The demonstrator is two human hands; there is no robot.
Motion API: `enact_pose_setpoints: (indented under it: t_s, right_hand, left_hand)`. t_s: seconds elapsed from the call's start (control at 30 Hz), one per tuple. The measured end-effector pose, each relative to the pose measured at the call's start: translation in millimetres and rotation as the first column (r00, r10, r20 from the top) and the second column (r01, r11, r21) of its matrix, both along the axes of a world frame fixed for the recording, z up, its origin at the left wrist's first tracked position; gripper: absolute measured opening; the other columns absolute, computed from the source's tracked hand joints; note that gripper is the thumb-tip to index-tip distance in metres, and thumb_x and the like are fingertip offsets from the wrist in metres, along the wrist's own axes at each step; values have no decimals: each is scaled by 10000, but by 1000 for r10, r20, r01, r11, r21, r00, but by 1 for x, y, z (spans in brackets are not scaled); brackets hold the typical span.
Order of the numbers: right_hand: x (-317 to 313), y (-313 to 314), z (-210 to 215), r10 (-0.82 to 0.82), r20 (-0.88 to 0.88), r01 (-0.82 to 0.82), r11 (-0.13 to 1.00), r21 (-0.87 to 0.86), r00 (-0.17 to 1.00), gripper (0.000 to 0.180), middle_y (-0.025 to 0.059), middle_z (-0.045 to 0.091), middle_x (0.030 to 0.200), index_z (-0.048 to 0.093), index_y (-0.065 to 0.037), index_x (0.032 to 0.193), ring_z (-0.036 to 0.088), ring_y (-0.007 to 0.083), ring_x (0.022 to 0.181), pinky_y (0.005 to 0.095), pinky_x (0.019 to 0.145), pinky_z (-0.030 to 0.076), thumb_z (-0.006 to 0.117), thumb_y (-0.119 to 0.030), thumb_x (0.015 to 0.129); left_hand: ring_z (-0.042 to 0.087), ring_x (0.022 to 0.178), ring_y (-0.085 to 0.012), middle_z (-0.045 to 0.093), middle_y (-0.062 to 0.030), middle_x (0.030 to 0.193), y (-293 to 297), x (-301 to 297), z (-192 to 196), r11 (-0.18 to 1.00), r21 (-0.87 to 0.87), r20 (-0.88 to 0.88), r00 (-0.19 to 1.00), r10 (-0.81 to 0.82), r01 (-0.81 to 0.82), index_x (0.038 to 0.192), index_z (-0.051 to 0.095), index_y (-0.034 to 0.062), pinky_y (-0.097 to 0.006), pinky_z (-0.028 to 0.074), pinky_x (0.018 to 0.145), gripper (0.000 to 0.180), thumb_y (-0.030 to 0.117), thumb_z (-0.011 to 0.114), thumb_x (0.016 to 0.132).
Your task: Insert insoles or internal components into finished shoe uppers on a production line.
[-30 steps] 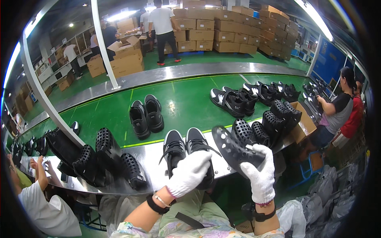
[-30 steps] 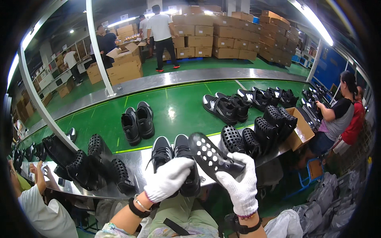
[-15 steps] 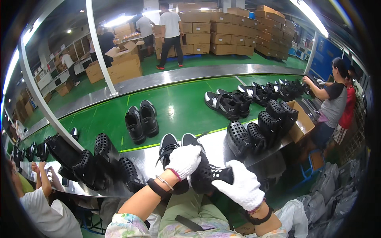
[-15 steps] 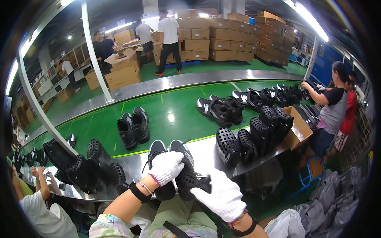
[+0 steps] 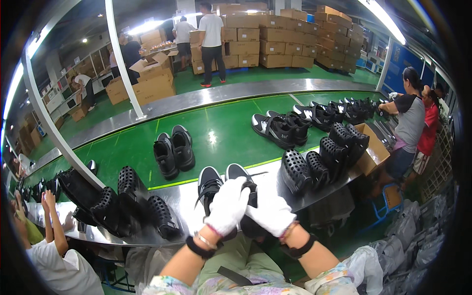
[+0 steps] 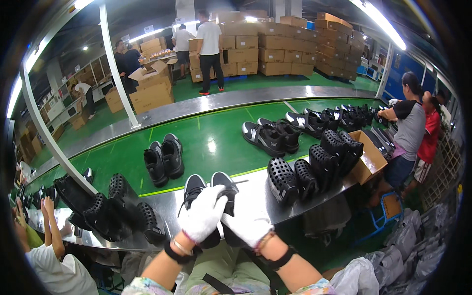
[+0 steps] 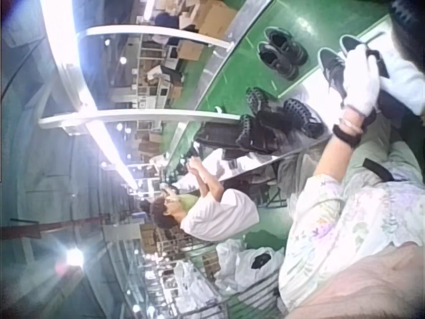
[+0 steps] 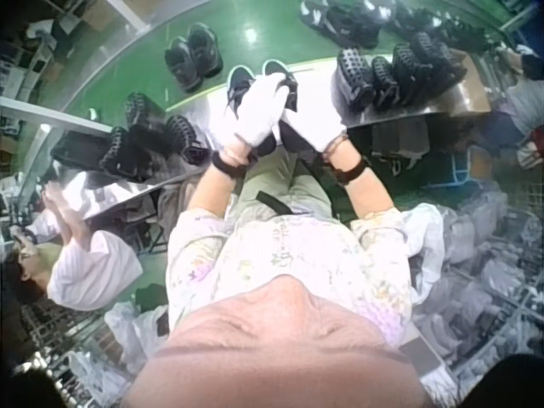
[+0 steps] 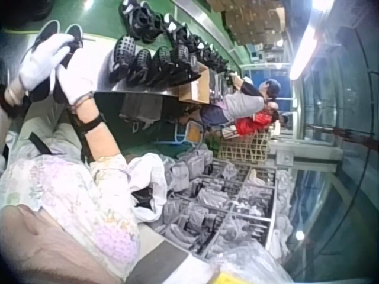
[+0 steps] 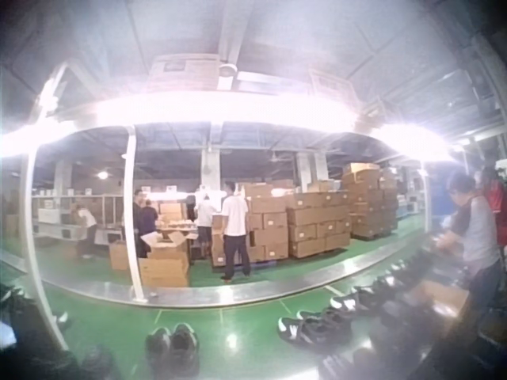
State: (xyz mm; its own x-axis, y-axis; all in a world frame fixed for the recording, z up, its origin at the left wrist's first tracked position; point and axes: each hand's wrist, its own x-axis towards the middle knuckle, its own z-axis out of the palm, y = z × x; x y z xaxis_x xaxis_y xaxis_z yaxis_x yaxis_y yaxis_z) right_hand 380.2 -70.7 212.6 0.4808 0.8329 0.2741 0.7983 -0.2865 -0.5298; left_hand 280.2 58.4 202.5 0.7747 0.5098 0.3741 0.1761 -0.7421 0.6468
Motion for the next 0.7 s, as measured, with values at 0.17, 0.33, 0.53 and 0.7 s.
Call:
enact_pose_setpoints:
  t_s: [0.17,0.33,0.53,0.7]
  right_hand:
    - [41,-20,43,170,-148,-198,958,-205,974,612,266,623,1165,566,-87,1339,630,401,1050,452,906,527,683,-459,867]
    - [73,-6,2,212,-479,-374,887,-272,852,720,224,686,1061,486,-48,1406,673,301,860,383,767,550,724,-445,855]
    - [60,21,-26,124,-316,-226,924,-309,941,587,212,709,911,601,-6,1252,696,252,761,374,694,554,723,-411,846]
    - [30,43,-54,-137,-138,107,973,-202,981,444,236,693,1017,678,-14,1106,666,415,944,462,832,530,628,-382,861]
  left_hand:
    - [454,1344,-423,393,-275,1496,-43,-33,-11,984,-83,-113,982,149,-159,1524,266,-31,-446,363,1133,773,278,627,914]
    - [469,1330,-437,419,-275,1474,-23,-23,-11,983,-117,-180,977,117,-139,1551,198,-15,-441,365,1130,893,321,656,862]
    - [589,1155,-455,552,-301,1283,-8,5,-3,960,-79,-445,872,206,-268,1532,211,9,-479,491,975,930,286,705,795]
    - [647,1040,-441,628,-250,1143,5,29,-16,946,16,-484,825,291,-324,1172,513,37,-495,531,875,429,221,662,814]
